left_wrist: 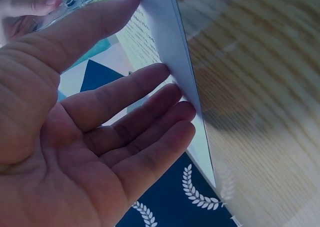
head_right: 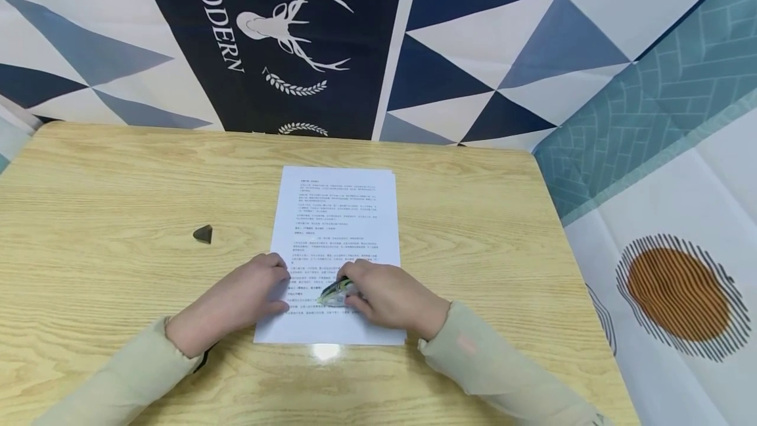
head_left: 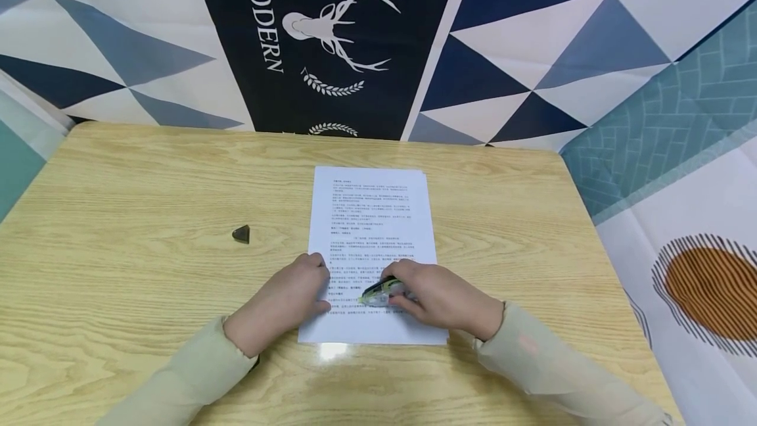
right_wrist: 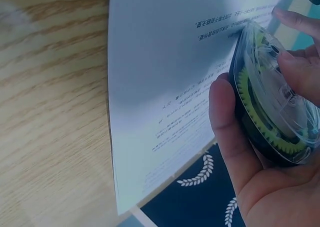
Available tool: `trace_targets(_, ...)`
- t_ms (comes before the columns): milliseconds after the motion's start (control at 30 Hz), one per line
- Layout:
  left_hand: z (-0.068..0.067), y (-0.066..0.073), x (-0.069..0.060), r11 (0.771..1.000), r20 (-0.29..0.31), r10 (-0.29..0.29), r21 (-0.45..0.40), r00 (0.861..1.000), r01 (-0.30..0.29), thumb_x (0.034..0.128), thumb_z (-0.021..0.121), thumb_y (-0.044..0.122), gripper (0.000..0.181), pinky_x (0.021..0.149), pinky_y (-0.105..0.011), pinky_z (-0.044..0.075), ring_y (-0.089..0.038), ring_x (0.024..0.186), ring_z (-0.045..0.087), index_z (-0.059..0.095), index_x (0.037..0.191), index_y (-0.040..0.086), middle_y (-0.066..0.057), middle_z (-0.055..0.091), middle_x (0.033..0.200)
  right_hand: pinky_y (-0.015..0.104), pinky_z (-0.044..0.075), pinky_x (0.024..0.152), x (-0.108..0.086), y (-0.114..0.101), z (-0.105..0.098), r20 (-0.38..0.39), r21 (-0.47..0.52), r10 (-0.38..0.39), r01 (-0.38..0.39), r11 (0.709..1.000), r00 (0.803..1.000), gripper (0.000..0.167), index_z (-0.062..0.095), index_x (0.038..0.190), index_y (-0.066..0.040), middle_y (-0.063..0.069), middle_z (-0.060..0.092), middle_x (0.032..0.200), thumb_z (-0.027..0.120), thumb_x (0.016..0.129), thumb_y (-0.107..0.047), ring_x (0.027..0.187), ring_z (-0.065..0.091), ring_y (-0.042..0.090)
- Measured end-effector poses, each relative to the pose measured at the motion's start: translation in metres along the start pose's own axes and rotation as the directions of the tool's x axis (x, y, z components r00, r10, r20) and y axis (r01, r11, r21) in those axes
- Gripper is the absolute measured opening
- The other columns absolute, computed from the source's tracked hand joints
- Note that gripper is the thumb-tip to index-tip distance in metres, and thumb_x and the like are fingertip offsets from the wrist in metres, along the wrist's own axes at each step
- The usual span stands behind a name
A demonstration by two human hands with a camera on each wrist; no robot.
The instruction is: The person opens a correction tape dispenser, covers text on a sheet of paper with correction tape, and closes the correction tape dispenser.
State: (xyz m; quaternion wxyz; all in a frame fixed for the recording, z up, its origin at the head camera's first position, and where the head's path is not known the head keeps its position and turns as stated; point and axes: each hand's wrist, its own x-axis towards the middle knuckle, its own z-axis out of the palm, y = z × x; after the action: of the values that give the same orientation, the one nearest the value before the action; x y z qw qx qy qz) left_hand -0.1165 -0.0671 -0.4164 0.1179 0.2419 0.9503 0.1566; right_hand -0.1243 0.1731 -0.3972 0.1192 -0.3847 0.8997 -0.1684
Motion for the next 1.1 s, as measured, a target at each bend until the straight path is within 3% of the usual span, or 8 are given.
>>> trace_targets(500,0.000,-0.001,0.002,1.000,-0.006,0.005,-0.001,1.000,-0.005,0.0701,0.080,0.018,0.031,0.071,-0.033,0.047,-0.020,0.077,0.047,0.066,0.085,-0.005,-0.008,0.054,0.086,0.023,0.048,0.068,-0.007,0.007,-0.006,0.029,-0.014,0.009,-0.009,1.000,1.000,0.026,0.058,0.112,-0.008,-0.001,0.063,0.101,0.063,0.089,-0.021,0.075,0.053,0.003)
trace_targets(1100,0.001,0.000,0.001,0.999,0.003,-0.024,-0.026,1.000,0.024,0.0697,0.081,0.018,0.031,0.073,-0.033,0.047,-0.020,0.080,0.049,0.066,0.085,-0.004,-0.008,0.055,0.088,0.020,0.045,0.064,-0.018,0.012,-0.009,0.029,0.002,0.080,-0.080,0.997,0.996,0.029,0.059,0.111,-0.009,-0.001,0.064,0.099,0.066,0.087,-0.023,0.071,0.052,0.002)
